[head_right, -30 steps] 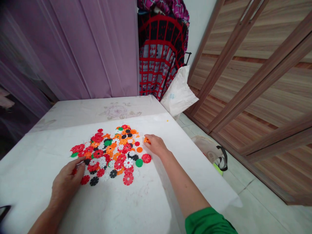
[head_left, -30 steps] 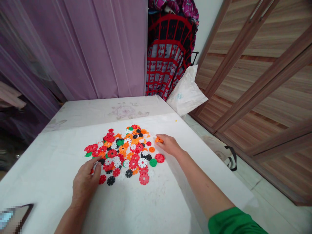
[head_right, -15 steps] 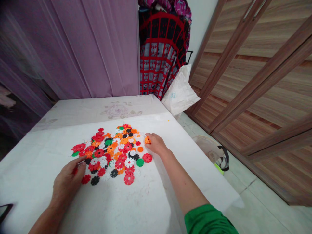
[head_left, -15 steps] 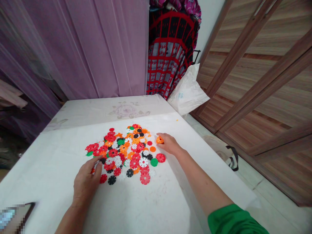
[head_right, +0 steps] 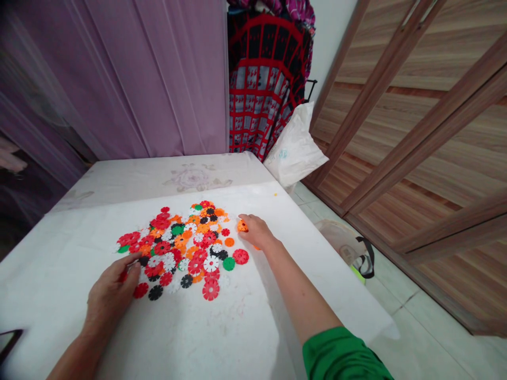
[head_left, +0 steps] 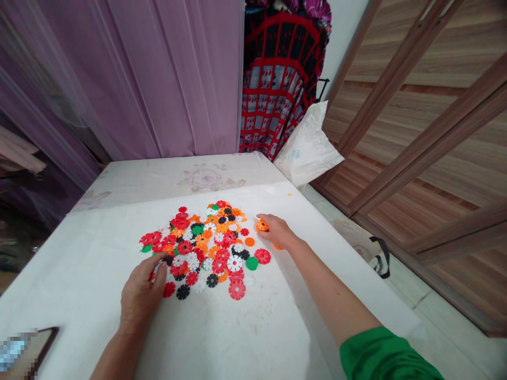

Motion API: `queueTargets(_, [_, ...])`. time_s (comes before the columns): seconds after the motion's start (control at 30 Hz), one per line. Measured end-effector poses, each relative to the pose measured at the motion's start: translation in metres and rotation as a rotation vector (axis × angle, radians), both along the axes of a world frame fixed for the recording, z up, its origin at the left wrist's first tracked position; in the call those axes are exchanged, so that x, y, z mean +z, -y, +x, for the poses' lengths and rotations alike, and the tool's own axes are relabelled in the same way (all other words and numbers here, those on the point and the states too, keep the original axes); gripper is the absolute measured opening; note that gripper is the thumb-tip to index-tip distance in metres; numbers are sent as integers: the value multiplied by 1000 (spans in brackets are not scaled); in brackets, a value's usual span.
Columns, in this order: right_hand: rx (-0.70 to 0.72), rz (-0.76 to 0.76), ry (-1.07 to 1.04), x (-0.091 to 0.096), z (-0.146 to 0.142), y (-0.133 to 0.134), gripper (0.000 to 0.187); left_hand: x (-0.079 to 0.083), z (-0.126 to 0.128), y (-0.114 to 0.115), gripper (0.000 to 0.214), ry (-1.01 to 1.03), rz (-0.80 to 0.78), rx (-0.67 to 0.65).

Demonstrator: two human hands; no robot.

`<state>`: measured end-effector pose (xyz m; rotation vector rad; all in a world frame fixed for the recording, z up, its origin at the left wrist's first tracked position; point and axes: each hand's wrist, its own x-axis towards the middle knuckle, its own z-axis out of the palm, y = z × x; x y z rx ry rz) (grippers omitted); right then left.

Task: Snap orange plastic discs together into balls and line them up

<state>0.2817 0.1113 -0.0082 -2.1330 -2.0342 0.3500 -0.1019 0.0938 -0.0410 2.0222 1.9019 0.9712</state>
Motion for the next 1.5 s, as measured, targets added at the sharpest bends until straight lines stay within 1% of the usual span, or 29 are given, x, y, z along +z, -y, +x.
queueTargets(0.23, [-22,30,-10,0,6,-15,59,-1,0,0,34,10,-15,-1])
queueTargets(0.47, [-12,48,-24,-6,9,-16,57,-1,0,1,32,14,-24,6])
queueTargets(0.67, [-76,81,-108,-2,7,-10,70,0,-1,-1,32,12,-34,21])
queueTargets(0.87, [-71,89,-79,2,2,-10,51,6,2,1,31,17,-41,17])
queueTargets(0.97, [-104,70,-45,2,1,-13,52,7,2,2,30,12,-22,14])
queueTargets(1.13, [-142,59,-24,2,2,-12,51,2,0,0,31,1,-23,17])
queueTargets(1.27, [-141,74,-35,0,5,-9,54,0,0,1,31,13,-11,17])
queueTargets(1.5, [-146,56,-57,-1,7,-7,67,7,2,2,31,30,-33,-2])
